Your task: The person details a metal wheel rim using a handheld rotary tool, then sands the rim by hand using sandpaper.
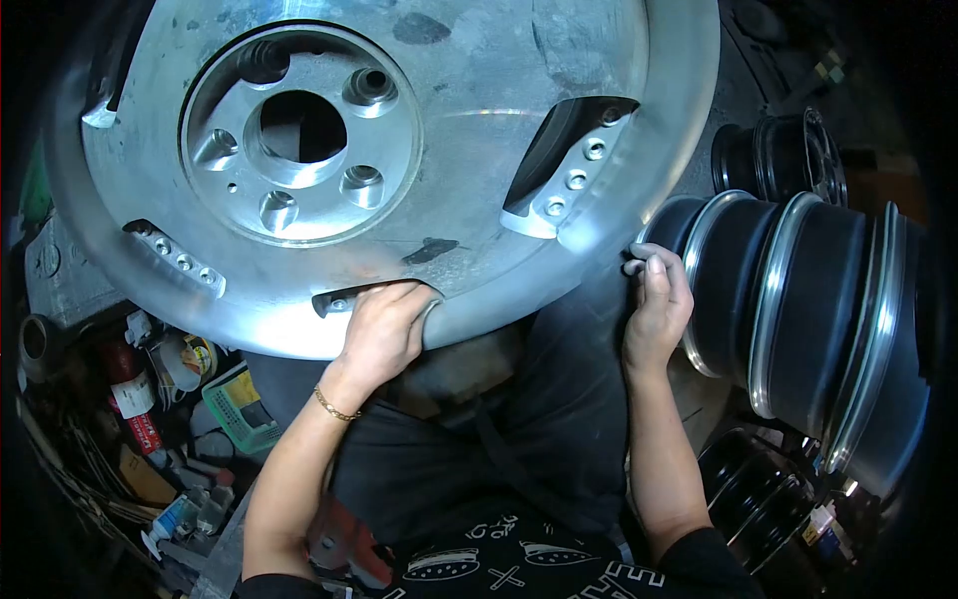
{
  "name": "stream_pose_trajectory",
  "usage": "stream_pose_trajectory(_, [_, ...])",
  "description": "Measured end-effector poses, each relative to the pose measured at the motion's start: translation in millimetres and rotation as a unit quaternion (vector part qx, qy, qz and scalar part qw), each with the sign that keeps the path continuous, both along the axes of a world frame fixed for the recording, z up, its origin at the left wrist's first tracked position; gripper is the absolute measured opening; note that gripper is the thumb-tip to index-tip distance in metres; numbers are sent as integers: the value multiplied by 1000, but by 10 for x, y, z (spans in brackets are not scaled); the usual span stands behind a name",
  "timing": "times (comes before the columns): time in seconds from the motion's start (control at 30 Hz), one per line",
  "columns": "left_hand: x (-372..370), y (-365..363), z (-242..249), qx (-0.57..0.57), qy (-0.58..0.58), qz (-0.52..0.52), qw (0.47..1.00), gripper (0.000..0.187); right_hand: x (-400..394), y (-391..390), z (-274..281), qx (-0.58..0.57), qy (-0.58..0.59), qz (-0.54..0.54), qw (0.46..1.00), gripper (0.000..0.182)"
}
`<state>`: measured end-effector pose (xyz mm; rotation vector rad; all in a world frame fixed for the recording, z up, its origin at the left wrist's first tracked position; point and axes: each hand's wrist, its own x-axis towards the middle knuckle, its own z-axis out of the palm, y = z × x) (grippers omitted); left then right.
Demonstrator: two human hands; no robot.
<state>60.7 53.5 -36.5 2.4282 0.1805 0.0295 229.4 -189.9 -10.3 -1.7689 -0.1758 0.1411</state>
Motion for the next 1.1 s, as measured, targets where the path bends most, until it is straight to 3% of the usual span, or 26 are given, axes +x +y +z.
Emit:
stream_pose_trajectory(0.4, [-5,-87,-28,13,-20,40,999,14,-3,20,9,-2,-2,7,1000,27])
stream_pose_trajectory(0.87, [-103,18,8,50,22,6,998,15,5,-4,1,-1,-7,6,1000,26])
stream_pose_trajectory(1.1, [-44,62,54,-26,43,13,999,12,-2,-24,8,-10,-9,11,1000,26])
